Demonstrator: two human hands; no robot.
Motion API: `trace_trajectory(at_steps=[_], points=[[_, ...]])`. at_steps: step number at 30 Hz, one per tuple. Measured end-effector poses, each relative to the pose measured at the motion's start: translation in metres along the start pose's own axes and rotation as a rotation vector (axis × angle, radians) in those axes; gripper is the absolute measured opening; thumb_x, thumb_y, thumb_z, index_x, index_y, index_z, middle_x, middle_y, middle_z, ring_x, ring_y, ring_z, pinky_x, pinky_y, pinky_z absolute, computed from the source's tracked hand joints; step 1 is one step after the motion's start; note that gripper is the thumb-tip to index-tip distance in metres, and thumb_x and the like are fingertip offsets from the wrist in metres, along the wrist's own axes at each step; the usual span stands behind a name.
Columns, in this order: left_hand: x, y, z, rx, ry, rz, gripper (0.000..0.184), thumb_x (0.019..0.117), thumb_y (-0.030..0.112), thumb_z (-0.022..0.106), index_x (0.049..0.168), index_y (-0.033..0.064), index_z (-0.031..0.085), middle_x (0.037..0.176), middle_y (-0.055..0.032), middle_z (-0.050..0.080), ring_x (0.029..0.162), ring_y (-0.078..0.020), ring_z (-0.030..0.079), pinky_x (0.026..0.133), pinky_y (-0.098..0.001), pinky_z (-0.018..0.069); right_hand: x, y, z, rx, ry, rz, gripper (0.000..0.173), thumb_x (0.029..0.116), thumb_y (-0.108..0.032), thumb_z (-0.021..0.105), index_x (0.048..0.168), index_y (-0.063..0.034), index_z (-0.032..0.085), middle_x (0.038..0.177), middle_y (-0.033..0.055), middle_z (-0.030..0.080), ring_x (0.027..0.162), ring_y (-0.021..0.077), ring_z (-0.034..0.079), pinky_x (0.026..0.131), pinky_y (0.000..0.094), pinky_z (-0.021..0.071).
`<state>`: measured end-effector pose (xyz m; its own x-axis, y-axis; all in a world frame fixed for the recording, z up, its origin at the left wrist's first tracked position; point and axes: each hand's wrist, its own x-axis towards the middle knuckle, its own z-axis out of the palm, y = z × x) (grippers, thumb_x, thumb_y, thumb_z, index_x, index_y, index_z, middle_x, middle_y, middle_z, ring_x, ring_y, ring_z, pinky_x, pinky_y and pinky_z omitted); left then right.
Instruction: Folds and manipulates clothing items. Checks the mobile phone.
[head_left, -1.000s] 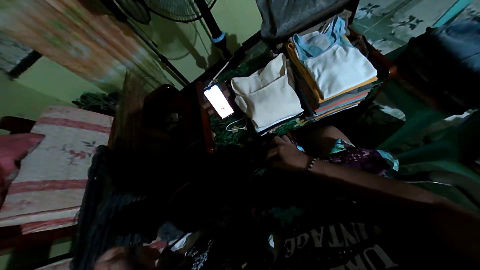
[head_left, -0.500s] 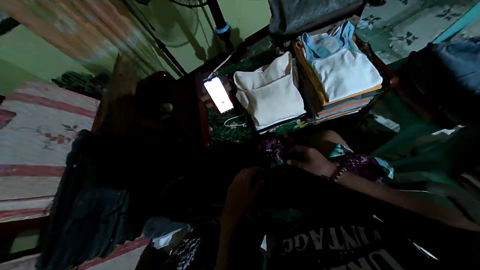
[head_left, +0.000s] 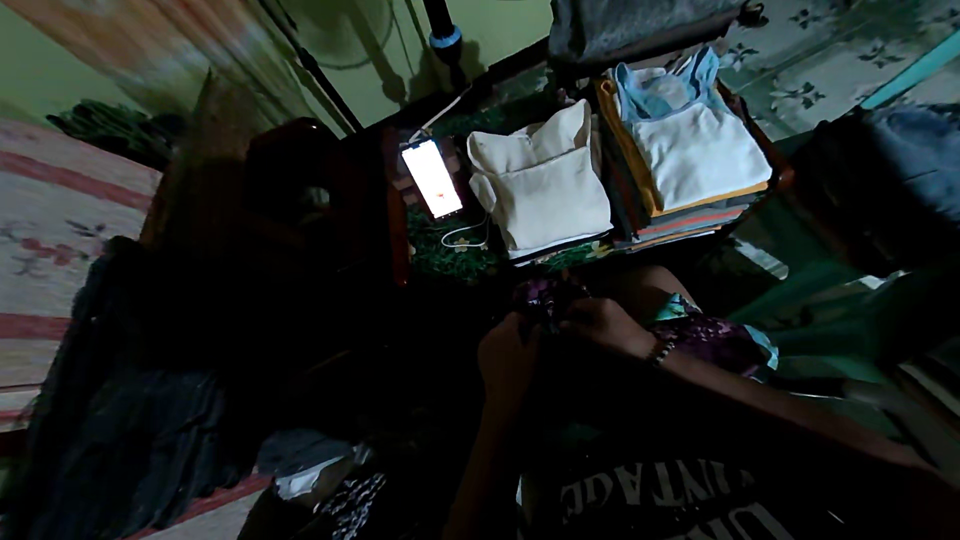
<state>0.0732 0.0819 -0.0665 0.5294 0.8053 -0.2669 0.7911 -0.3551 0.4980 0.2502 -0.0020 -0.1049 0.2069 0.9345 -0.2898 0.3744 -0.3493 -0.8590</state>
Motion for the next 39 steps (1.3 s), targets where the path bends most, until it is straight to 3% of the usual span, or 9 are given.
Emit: trace_trajectory(at_steps=[5,9,15,18,25,30,34,36,39], points=[[0.001,0.002,0.001,-0.037,-0.054,-0.054,0.035,0.1034,0.035,0.057,0.115,0.005,0.07,0.106,-0.0142,0.072,0.103,-0.0297,0.069,0.093,-0.0515,0.0529,0.001,-0.011,0.002,0.081,-0.049,-0.08,0.023,0.1035,-0.024,0.058,0.103,-0.0051,0.072,0.089,0.0033,0.069,0.078,0.0065,0.062,0.076,0.0292,0.0529],[0.0,-0.006,0.002,-0.117,-0.031,-0.047,0.034,0.0995,0.036,0.064,0.113,0.0055,0.072,0.106,-0.0117,0.072,0.101,-0.0258,0.069,0.093,-0.0481,0.0542,0.002,-0.011,0.004,0.095,-0.059,-0.096,0.023,0.1033,-0.023,0.058,0.1,-0.0045,0.072,0.087,0.0026,0.067,0.077,0.0055,0.06,0.076,0.0274,0.0504],[-0.009,-0.018,-0.01,-0.261,-0.083,-0.039,0.03,0.0941,0.032,0.072,0.107,0.0054,0.073,0.101,-0.0097,0.072,0.095,-0.0194,0.069,0.09,-0.0411,0.0555,-0.007,-0.014,-0.006,0.251,-0.067,-0.039,0.02,0.1035,-0.021,0.059,0.099,-0.0065,0.073,0.085,0.0014,0.072,0.075,0.0077,0.067,0.071,0.0268,0.0566],[-0.011,-0.022,-0.014,-0.251,-0.116,-0.017,0.026,0.0953,0.03,0.071,0.105,0.0061,0.074,0.098,-0.0086,0.072,0.092,-0.0192,0.068,0.088,-0.0417,0.0555,-0.011,-0.008,-0.011,0.209,-0.063,-0.021,0.019,0.1033,-0.02,0.06,0.104,-0.0052,0.072,0.085,0.0022,0.071,0.073,0.0075,0.066,0.07,0.0265,0.0564],[-0.006,-0.035,-0.006,-0.314,-0.102,0.037,0.022,0.0966,0.027,0.07,0.104,0.0059,0.073,0.096,-0.0086,0.072,0.088,-0.0179,0.069,0.084,-0.0404,0.0569,-0.031,0.012,-0.021,0.199,-0.011,0.134,0.024,0.1023,-0.013,0.061,0.122,-0.0044,0.069,0.077,0.0,0.067,0.057,0.0045,0.057,0.054,0.0199,0.0499],[0.0,-0.037,-0.008,-0.22,0.061,0.105,0.032,0.1004,0.034,0.065,0.093,0.0044,0.075,0.094,-0.0106,0.069,0.088,-0.0258,0.067,0.081,-0.0502,0.0556,-0.04,0.017,-0.02,0.258,0.012,0.139,0.02,0.1002,-0.012,0.064,0.117,-0.0034,0.071,0.08,-0.0009,0.068,0.062,0.0042,0.06,0.058,0.0195,0.0522],[0.017,-0.033,-0.015,-0.231,0.206,0.309,0.019,0.1003,0.02,0.064,0.104,0.0049,0.075,0.106,-0.0142,0.069,0.103,-0.0306,0.066,0.091,-0.051,0.0545,-0.044,0.009,-0.015,0.191,0.074,-0.008,0.015,0.0961,-0.011,0.069,0.11,-0.0053,0.073,0.089,-0.0008,0.071,0.074,0.0038,0.064,0.07,0.0219,0.0562],[0.028,-0.034,-0.013,-0.218,0.22,0.428,0.019,0.1002,0.019,0.063,0.102,0.0056,0.077,0.105,-0.0138,0.071,0.105,-0.0316,0.065,0.092,-0.0525,0.053,-0.045,0.003,-0.01,0.141,0.104,-0.09,0.023,0.0932,-0.012,0.072,0.116,-0.0081,0.071,0.102,0.0005,0.073,0.089,0.0061,0.068,0.082,0.027,0.0589],[0.039,-0.032,-0.02,-0.163,0.106,0.454,0.015,0.0969,0.021,0.068,0.1,0.0095,0.078,0.103,-0.0104,0.071,0.107,-0.0305,0.064,0.093,-0.0558,0.0506,-0.047,-0.004,0.0,0.092,0.092,-0.158,0.036,0.0927,-0.014,0.072,0.127,-0.0122,0.062,0.109,0.0012,0.071,0.093,0.0084,0.069,0.083,0.0307,0.0604]])
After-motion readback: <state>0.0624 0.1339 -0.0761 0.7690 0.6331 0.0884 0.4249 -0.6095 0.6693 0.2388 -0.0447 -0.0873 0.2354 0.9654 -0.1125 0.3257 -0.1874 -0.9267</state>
